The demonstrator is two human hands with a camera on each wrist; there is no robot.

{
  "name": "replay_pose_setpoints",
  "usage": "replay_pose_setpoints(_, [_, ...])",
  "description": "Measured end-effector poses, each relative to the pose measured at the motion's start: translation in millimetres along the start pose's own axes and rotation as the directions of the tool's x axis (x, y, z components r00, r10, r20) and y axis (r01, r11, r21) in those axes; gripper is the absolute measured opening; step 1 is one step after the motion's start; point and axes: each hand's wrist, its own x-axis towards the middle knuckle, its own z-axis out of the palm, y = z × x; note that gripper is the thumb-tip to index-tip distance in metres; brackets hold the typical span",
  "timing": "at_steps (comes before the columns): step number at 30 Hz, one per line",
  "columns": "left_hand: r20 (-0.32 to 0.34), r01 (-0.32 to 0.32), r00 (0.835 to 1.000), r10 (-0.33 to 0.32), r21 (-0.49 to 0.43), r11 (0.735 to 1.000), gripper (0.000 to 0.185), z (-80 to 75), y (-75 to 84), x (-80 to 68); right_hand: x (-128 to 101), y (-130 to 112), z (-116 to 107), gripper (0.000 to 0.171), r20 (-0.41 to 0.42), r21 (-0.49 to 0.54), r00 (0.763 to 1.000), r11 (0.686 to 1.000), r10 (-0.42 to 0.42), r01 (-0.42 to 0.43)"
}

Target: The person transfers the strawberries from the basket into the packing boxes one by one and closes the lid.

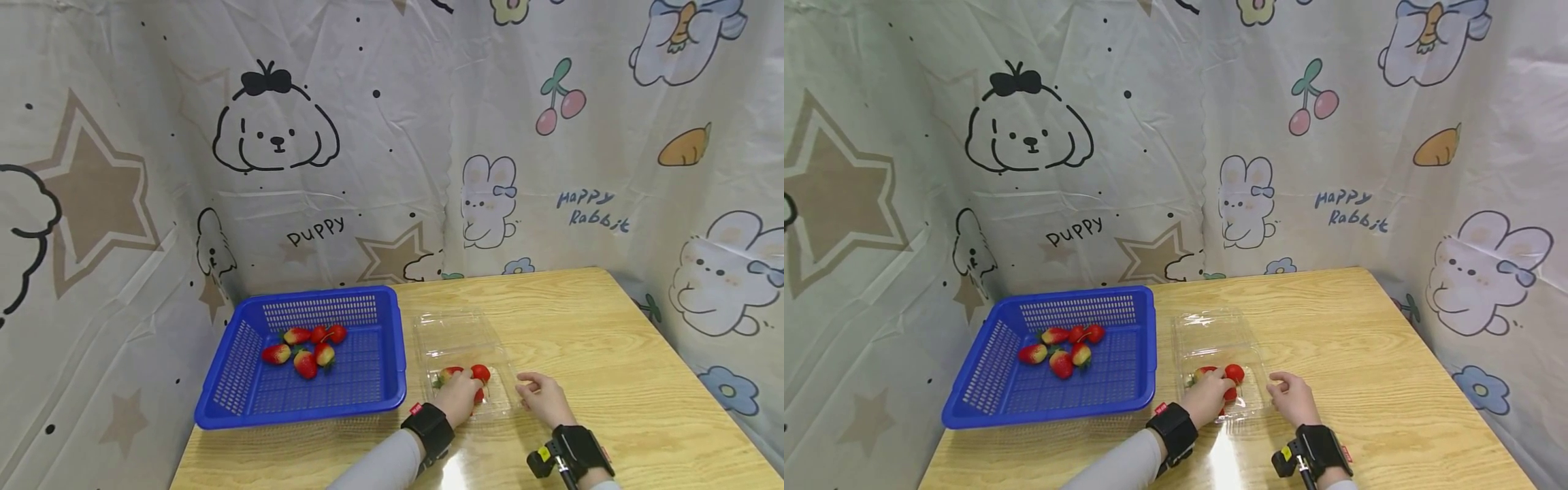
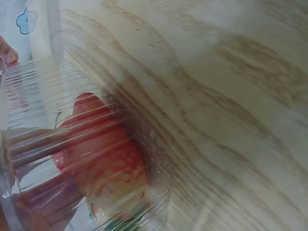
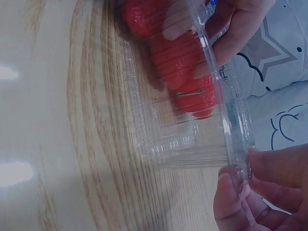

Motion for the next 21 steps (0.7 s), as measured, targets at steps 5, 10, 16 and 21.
replay_pose_setpoints(5, [-0.008, -0.006, 1.0, 0.005, -0.05, 0.999, 0.017, -5.2, -1.2, 1.4, 0.0, 0.4, 0.0, 0.031, 0.0, 0.002, 1.0, 1.0, 0.0, 0.0])
replay_pose_setpoints(10, [-0.047, 0.029, 0.998, -0.035, -0.123, 0.992, 0.021, -29.6, -3.5, 4.4, -0.4, 0.1, 0.1, 0.031, -0.003, -0.003, 1.0, 1.0, 0.0, 0.0])
replay_pose_setpoints(16, [-0.054, 0.063, 0.996, -0.072, -0.159, 0.985, 0.034, -78.8, -16.9, 14.2, 0.0, -0.3, 0.3, 0.03, -0.006, -0.006, 1.0, 1.0, 0.004, -0.004])
replay_pose_setpoints(21, [-0.058, 0.072, 0.995, -0.082, -0.163, 0.984, 0.034, -129.5, -36.0, 19.9, -0.4, -0.6, -0.1, 0.031, -0.003, -0.008, 1.0, 1.0, -0.006, 0.006])
